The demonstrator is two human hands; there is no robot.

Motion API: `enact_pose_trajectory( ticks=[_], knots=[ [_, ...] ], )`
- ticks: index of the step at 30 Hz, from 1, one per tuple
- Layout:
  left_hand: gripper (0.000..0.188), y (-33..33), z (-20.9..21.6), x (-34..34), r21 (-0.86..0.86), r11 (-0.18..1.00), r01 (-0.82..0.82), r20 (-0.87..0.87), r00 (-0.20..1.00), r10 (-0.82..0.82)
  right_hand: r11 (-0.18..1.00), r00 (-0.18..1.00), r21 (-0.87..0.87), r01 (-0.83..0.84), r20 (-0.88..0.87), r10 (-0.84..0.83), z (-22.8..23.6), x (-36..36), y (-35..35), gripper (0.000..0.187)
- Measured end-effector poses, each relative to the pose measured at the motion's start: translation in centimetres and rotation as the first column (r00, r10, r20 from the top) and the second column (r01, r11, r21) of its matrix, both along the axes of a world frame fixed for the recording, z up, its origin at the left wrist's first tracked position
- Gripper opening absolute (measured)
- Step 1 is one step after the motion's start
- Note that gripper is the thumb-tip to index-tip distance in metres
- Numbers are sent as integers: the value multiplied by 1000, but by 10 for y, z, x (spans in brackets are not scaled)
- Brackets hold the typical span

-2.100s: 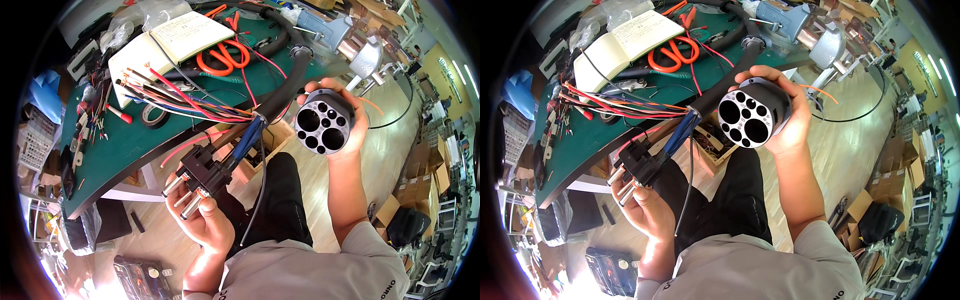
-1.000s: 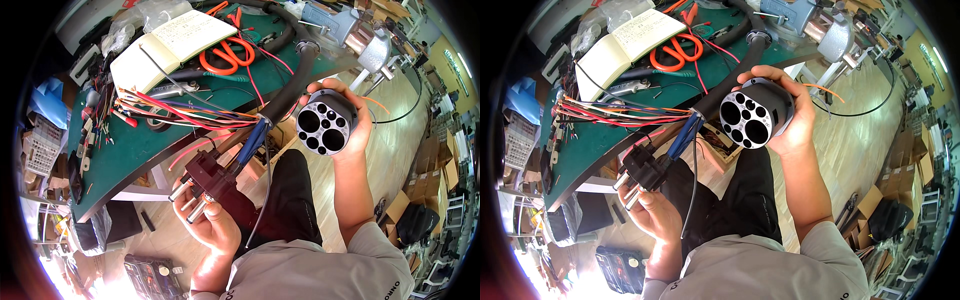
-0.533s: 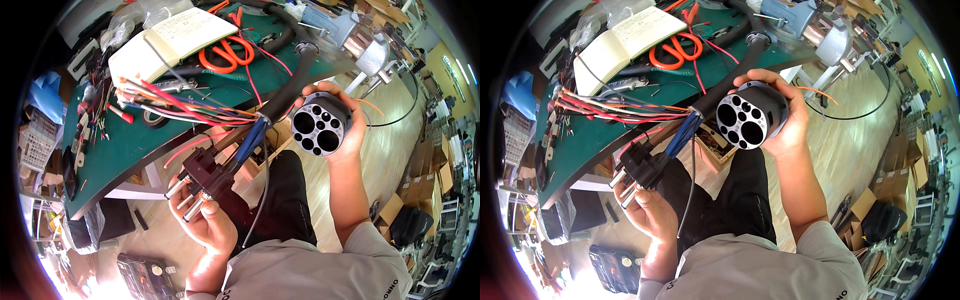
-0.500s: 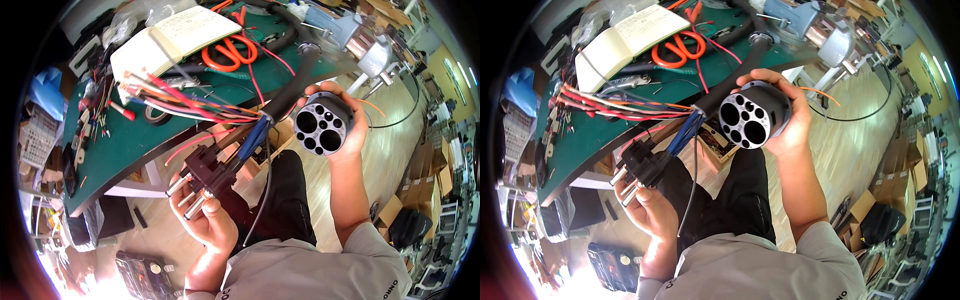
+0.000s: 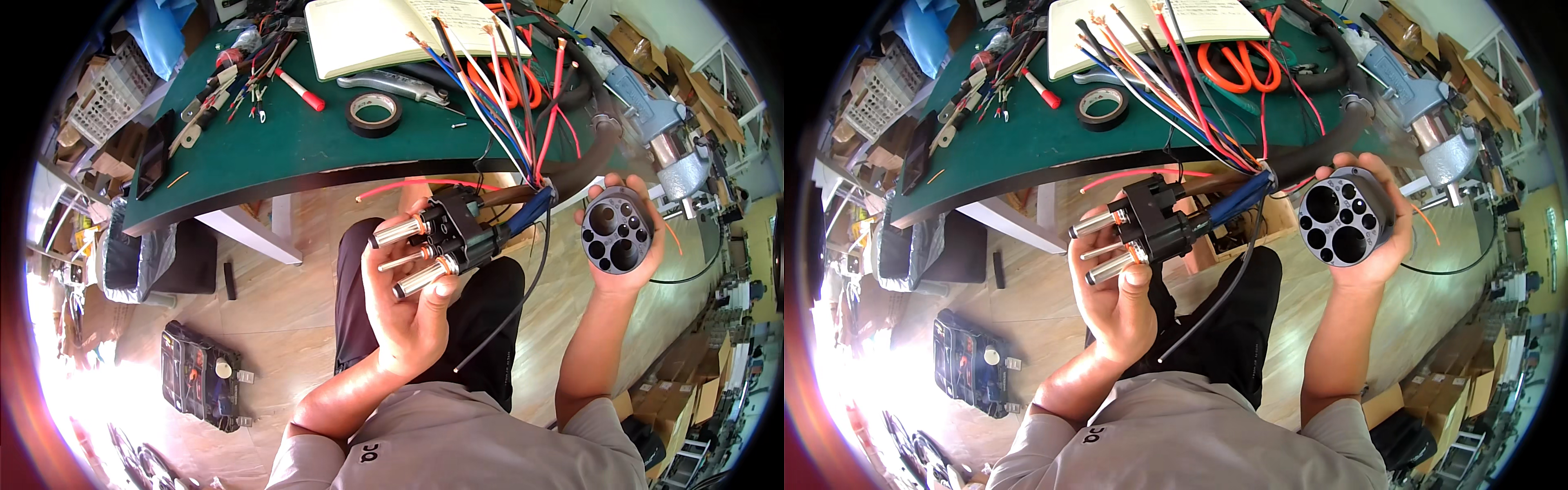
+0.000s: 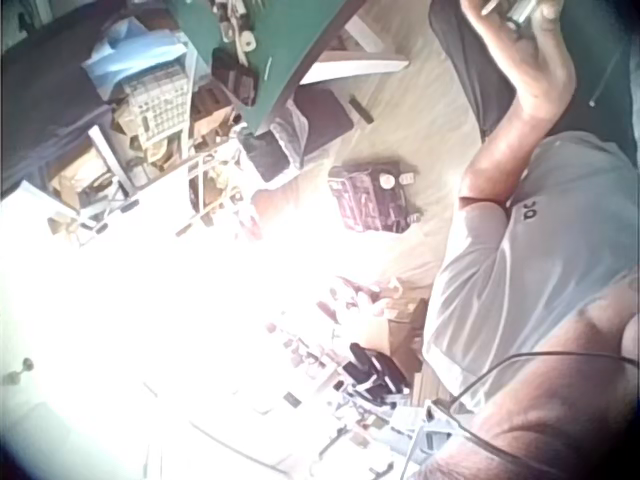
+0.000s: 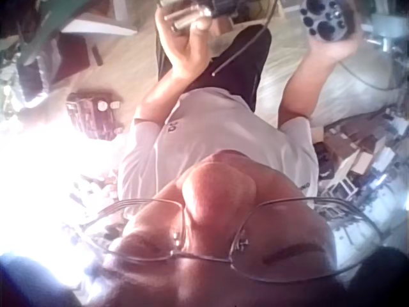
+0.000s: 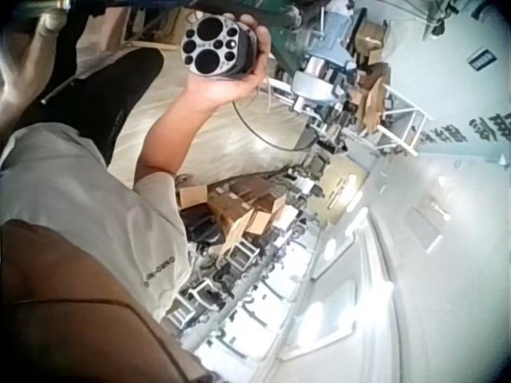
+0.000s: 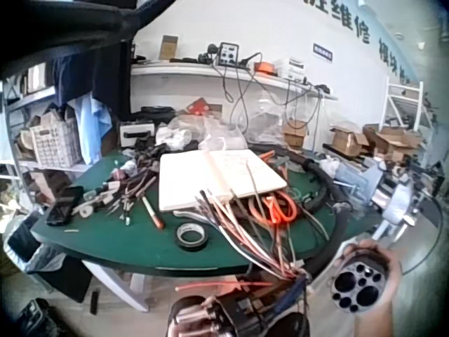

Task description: The person is assembling an electrical connector by inserting a bundle of multi-colored wires into a circular housing while seated at a workbench.

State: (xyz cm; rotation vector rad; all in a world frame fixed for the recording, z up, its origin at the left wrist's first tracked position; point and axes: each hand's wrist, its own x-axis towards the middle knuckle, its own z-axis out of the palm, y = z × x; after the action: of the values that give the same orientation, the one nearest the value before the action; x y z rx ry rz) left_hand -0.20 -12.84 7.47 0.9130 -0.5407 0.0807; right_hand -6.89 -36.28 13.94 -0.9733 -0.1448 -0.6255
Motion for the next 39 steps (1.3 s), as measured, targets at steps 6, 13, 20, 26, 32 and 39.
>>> enact_pose_trajectory(
  ticks=[6,13,20,26,32,39],
  knots=[
    [64,-1,-3,1,2,1000,12,9,1000,-12,1000,1000,7,-3,-13,3,1,-2,0,47],
    [65,-5,4,-4,8,996,-84,-116,990,84,997,999,80,-17,-28,20,9,5,8,44],
    [80,0,2,-4,141,988,-60,-166,983,84,998,1000,61,-28,-10,29,7,5,6,44],
    [80,2,3,-5,152,987,-52,-179,981,80,997,999,61,-47,-4,47,7,6,7,44],
    [79,2,1,-5,147,987,-65,-165,982,89,995,999,79,-53,-6,54,6,6,9,44],
    [67,-3,1,-3,32,995,-89,-111,990,92,994,998,91,-53,-13,55,6,6,9,44]
  ],
)
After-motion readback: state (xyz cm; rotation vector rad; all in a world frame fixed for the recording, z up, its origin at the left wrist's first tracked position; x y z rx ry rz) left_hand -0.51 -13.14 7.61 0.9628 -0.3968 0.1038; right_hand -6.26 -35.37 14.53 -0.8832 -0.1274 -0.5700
